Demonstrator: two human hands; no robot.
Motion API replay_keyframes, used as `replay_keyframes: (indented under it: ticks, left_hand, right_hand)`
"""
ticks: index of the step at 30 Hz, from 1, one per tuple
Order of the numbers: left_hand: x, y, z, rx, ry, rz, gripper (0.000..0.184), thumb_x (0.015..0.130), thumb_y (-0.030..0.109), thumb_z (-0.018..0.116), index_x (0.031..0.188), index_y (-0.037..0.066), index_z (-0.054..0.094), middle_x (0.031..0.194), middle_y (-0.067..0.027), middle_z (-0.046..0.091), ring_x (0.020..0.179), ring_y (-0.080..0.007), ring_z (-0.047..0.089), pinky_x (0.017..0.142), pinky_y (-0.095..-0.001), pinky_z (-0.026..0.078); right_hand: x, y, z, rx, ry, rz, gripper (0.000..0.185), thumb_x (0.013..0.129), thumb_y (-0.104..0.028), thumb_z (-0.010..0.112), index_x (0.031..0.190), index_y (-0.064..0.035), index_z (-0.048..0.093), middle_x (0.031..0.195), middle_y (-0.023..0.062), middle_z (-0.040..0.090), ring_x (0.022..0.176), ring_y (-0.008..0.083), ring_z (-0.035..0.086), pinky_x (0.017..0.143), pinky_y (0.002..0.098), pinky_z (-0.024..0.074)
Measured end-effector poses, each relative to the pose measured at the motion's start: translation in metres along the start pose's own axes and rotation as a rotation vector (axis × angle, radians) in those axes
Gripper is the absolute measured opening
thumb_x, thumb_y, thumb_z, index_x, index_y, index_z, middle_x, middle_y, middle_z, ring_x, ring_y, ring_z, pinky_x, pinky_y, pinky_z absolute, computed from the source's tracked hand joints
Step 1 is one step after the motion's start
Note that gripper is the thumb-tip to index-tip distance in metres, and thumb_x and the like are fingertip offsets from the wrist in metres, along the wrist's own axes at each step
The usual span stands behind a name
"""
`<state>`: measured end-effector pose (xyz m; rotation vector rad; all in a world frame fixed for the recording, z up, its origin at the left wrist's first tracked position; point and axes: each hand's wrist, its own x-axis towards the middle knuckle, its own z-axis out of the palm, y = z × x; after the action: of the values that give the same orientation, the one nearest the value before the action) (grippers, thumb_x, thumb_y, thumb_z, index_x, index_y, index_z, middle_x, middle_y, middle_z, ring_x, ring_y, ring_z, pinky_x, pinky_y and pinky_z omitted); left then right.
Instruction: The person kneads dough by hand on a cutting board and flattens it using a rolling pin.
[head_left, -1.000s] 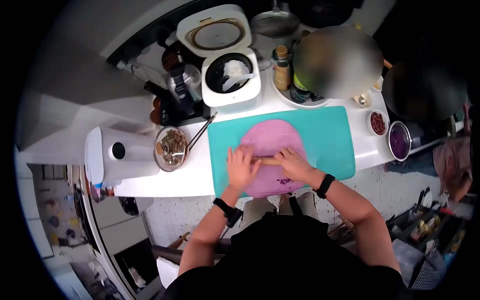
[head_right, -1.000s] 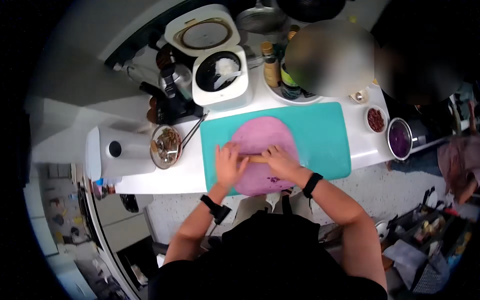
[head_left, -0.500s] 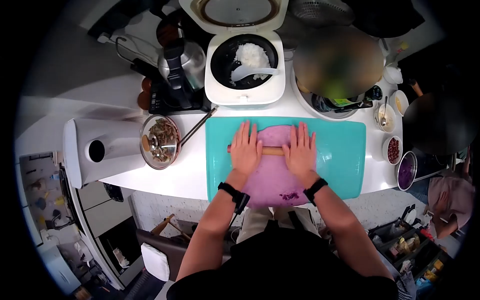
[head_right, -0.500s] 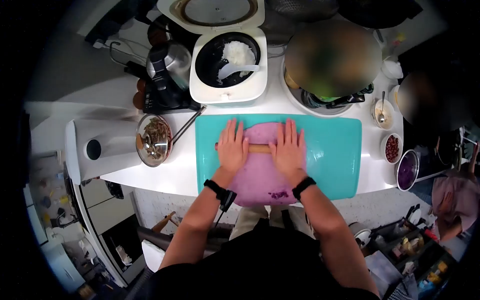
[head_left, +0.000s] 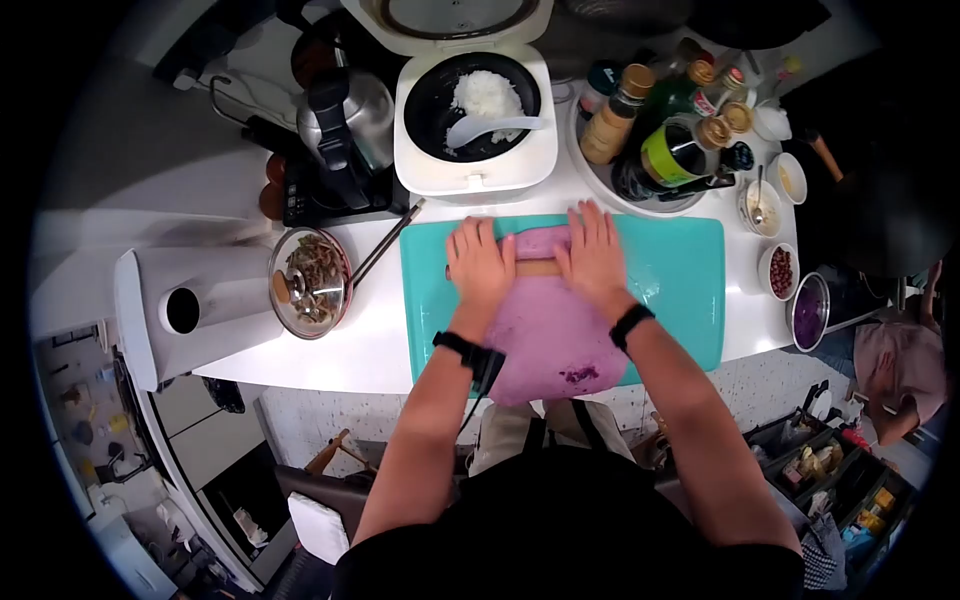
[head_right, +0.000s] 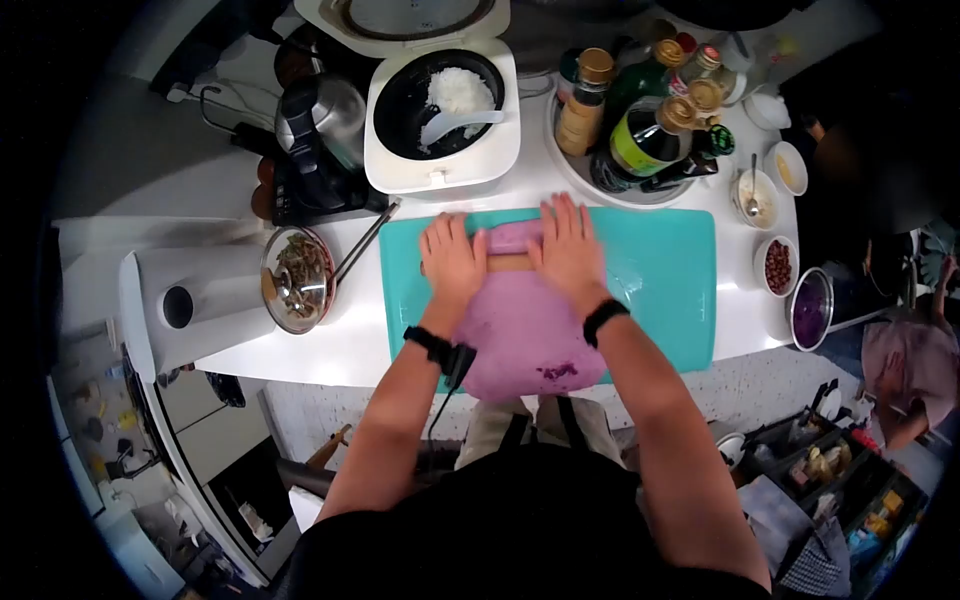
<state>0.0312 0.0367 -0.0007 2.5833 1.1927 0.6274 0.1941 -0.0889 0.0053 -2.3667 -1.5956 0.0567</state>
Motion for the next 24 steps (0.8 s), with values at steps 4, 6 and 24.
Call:
replay_keyframes:
  ticks: [4,6,24]
  left_hand:
    - [-0.092,0.003,-0.038,-0.004,-0.162,0.055,0.052,0.096,0.03,0.062,0.143,0.008,0.055,0.141,-0.0189,0.053,0.141,-0.038,0.042,0.116,-0.0512,0.03]
    - [-0.125,0.005,-0.061,-0.074,-0.183,0.13,0.051,0.094,0.028,0.066,0.14,0.008,0.058,0.133,-0.0171,0.056,0.13,-0.0369,0.049,0.109,-0.0511,0.036]
    - [-0.083,0.072,-0.011,0.05,-0.294,0.257,0.066,0.1,0.037,0.055,0.155,0.004,0.04,0.162,-0.016,0.036,0.15,-0.0318,0.033,0.123,-0.0558,0.021]
  right_hand:
    - [-0.101,-0.02,-0.007,0.0,-0.074,-0.036,0.069,0.096,-0.035,0.061,0.151,0.0009,0.041,0.16,0.0226,0.033,0.152,0.0371,0.025,0.126,0.0531,0.016]
    - [-0.139,-0.03,-0.014,0.109,-0.076,-0.073,0.065,0.092,-0.03,0.063,0.146,0.001,0.045,0.151,0.0221,0.043,0.144,0.0374,0.036,0.122,0.0556,0.0213]
    - [-0.116,0.041,-0.021,-0.078,-0.066,0.146,0.071,0.099,-0.035,0.056,0.156,0.0014,0.034,0.164,0.0192,0.03,0.156,0.0339,0.021,0.126,0.0527,0.015]
